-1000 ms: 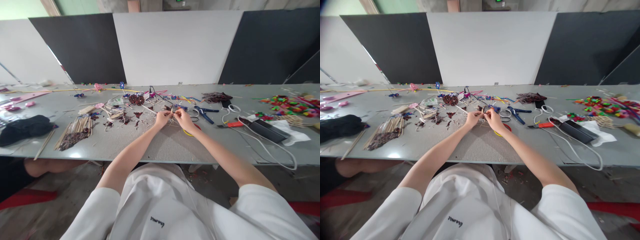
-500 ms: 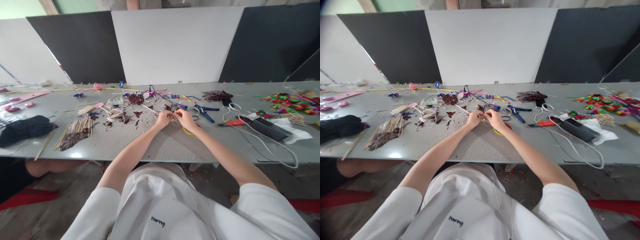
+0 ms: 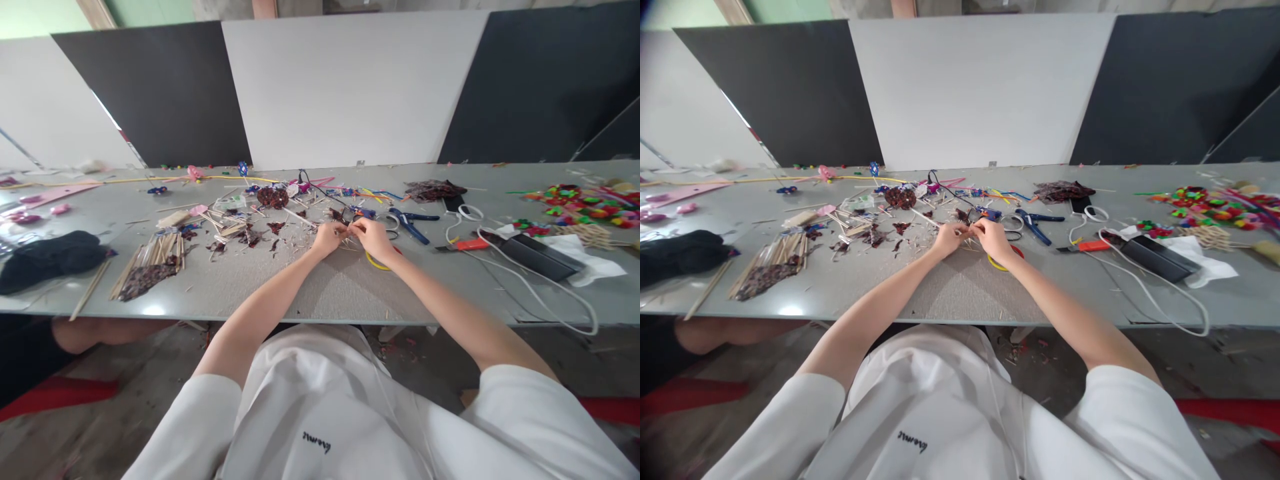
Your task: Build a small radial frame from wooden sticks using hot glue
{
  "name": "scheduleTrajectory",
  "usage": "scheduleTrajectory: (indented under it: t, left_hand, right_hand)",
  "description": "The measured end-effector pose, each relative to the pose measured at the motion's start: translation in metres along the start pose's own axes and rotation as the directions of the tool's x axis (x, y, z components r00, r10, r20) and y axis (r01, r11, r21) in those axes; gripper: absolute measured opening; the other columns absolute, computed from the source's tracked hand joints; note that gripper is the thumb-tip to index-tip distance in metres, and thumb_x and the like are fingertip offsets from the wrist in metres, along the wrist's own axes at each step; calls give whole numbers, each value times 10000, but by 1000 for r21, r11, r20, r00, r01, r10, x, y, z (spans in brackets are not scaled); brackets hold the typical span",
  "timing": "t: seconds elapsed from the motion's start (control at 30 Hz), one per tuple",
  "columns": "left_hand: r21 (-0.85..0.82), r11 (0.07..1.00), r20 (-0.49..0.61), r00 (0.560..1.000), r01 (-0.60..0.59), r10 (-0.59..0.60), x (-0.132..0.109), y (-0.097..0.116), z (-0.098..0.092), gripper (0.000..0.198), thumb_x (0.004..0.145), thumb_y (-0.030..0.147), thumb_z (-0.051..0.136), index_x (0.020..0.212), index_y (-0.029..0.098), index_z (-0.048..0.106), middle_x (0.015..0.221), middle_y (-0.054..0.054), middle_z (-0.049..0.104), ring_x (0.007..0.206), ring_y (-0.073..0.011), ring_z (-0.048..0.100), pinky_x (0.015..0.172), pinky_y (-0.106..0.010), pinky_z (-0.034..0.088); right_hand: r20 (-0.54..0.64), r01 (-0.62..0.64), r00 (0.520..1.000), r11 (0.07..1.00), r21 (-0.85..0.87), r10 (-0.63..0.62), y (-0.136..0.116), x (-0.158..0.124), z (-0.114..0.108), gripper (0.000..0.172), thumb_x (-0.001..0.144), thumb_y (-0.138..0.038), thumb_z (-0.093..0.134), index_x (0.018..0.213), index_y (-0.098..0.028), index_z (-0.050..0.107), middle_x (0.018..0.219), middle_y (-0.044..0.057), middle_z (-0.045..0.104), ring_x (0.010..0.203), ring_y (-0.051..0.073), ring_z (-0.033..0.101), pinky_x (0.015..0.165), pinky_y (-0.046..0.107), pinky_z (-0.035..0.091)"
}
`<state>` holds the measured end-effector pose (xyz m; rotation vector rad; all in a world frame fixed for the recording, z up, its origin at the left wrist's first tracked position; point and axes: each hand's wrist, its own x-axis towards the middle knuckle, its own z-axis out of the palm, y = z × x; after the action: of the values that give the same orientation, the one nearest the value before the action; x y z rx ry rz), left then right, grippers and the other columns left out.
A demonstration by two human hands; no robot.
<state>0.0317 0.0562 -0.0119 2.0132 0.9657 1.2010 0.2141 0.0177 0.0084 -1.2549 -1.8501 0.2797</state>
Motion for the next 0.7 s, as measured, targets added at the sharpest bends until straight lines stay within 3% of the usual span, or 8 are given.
scheduleTrajectory:
  t: [0.33, 0.5, 0.7]
  left_hand:
    - [-47, 999, -1, 1000, 18, -18, -1, -3, 3, 323, 860, 489, 768, 895, 175, 836, 874, -62, 813, 784, -202, 690, 739, -275, 487]
    - [-50, 999, 11, 1000, -4, 4, -1, -1, 4, 330, 853, 495, 783, 883, 171, 835, 865, -68, 814, 759, -195, 688, 735, -275, 487]
    - [-51, 999, -1, 1000, -10, 10, -2, 3, 4, 312, 804, 476, 840, 849, 167, 829, 827, -77, 798, 751, -195, 686, 749, -285, 503]
  right_hand:
    - [-62, 28, 998, 998, 61, -24, -12, -3, -6, 305, 1023, -482, 540, 951, -236, 706, 944, 83, 795, 851, 260, 726, 850, 397, 538]
    - [-94, 17, 995, 999, 45, -12, -17, -3, -7, 322, 1006, -520, 570, 951, -227, 691, 909, 94, 778, 821, 265, 706, 825, 394, 522]
    - [-43, 79, 996, 997, 16, -78, -19, -2, -9, 281, 1008, -483, 583, 962, -234, 706, 897, 68, 764, 814, 245, 684, 789, 360, 500]
